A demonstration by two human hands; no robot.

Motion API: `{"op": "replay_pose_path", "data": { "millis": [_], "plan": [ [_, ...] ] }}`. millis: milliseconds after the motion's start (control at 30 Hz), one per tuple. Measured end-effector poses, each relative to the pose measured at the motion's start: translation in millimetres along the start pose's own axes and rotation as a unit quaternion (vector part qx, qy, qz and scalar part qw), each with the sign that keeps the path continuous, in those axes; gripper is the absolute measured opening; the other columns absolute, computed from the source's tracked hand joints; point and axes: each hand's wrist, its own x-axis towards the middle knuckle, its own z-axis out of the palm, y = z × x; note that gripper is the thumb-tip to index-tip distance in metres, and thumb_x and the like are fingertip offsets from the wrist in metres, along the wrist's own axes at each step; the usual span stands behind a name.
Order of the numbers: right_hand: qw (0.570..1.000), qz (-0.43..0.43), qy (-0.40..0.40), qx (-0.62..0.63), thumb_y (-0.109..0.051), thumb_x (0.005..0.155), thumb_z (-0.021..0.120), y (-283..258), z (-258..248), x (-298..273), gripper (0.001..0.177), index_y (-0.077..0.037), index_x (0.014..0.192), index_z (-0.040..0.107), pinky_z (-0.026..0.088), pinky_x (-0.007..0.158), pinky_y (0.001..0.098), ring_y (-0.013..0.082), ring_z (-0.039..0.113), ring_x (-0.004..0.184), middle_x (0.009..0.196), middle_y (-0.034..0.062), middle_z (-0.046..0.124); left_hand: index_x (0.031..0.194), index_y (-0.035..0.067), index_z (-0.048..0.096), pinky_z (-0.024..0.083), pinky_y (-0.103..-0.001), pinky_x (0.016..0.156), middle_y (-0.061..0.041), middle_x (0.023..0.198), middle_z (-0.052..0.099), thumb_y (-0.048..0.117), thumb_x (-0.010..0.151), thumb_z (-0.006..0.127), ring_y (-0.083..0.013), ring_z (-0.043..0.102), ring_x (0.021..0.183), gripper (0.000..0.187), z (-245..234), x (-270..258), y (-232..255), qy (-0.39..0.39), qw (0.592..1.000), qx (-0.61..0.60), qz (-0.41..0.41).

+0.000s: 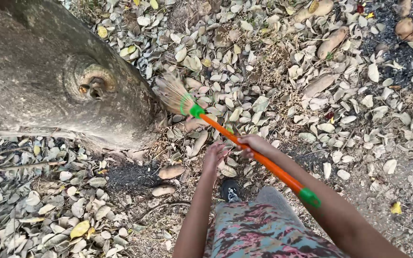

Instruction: The recorder is sweeping dry leaves on the ground using a broom.

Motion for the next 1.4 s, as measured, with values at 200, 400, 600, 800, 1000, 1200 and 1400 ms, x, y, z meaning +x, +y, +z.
{"op": "replay_pose_path", "data": {
  "millis": [200, 400, 600, 800, 1000, 1200, 1400],
  "plan": [
    [0.968, -0.026, 0.186, -0.168, -0.017, 0.105, 0.044, 3, 51, -126, 0.042, 0.005, 0.14, 0.053, 0.036, 0.03, 0.0238, 0.0082, 0.038, 0.036, 0.059, -0.0026, 0.045, 0.148, 0.017, 0.048, 0.052, -0.035, 0.093, -0.003, 0.127, 0.073, 0.031, 0.104, 0.037, -0.0152, 0.071, 0.107, 0.047, -6, -47, 17, 0.027, 0.992, 0.12, -0.026],
    [0.975, -0.016, 0.151, -0.163, -0.017, 0.099, 0.048, -21, 122, -206, 0.057, -0.02, 0.155, 0.037, 0.036, 0.03, 0.024, 0.0076, 0.04, 0.038, 0.063, -0.0003, 0.049, 0.145, 0.014, 0.053, 0.05, -0.03, 0.089, -0.001, 0.126, 0.072, 0.037, 0.108, 0.032, -0.0129, 0.069, 0.104, 0.048, 6, -34, -1, 0.014, 0.999, 0.027, -0.02],
    [0.976, -0.031, 0.132, -0.17, -0.016, 0.104, 0.051, 25, 44, -60, 0.048, -0.001, 0.149, 0.05, 0.039, 0.033, 0.0236, 0.0074, 0.044, 0.042, 0.071, 0.0013, 0.056, 0.145, 0.013, 0.045, 0.048, -0.038, 0.096, -0.003, 0.128, 0.066, 0.03, 0.108, 0.039, -0.0136, 0.068, 0.11, 0.041, 13, -3, -12, 0.064, 0.997, 0.028, -0.012],
    [0.95, -0.013, 0.233, -0.205, -0.02, 0.103, 0.046, 32, 27, -146, 0.05, -0.007, 0.152, 0.044, 0.039, 0.032, 0.0257, 0.0116, 0.041, 0.039, 0.065, 0.0041, 0.053, 0.138, 0.011, 0.057, 0.05, -0.036, 0.094, 0.0, 0.128, 0.071, 0.035, 0.107, 0.041, -0.016, 0.068, 0.106, 0.042, 9, -25, -8, 0.037, 0.994, 0.095, -0.028],
    [0.968, -0.022, 0.18, -0.173, -0.02, 0.095, 0.058, 1, 104, -219, 0.066, -0.02, 0.156, 0.033, 0.038, 0.031, 0.0257, 0.0091, 0.04, 0.039, 0.059, -0.0021, 0.047, 0.14, 0.02, 0.055, 0.047, -0.032, 0.09, -0.004, 0.13, 0.069, 0.034, 0.103, 0.047, -0.012, 0.071, 0.102, 0.04, 3, -10, -32, 0.011, 0.998, 0.056, -0.036],
    [0.955, -0.001, 0.137, -0.265, -0.015, 0.094, 0.062, -20, 61, -100, 0.054, -0.004, 0.146, 0.052, 0.036, 0.033, 0.0223, 0.009, 0.04, 0.038, 0.055, 0.0005, 0.048, 0.137, 0.004, 0.057, 0.053, -0.034, 0.091, -0.009, 0.129, 0.067, 0.03, 0.105, 0.046, -0.0142, 0.073, 0.104, 0.043, 3, 12, -32, 0.032, 0.998, 0.051, -0.003],
    [0.92, -0.042, 0.19, -0.341, -0.022, 0.104, 0.059, -9, -14, -62, 0.041, 0.01, 0.128, 0.06, 0.042, 0.037, 0.0211, 0.0083, 0.044, 0.042, 0.066, 0.0038, 0.056, 0.145, 0.014, 0.049, 0.043, -0.033, 0.089, -0.006, 0.129, 0.068, 0.03, 0.104, 0.047, -0.0143, 0.069, 0.106, 0.044, -7, 1, -3, 0.048, 0.996, 0.068, -0.009]
  ]
}}
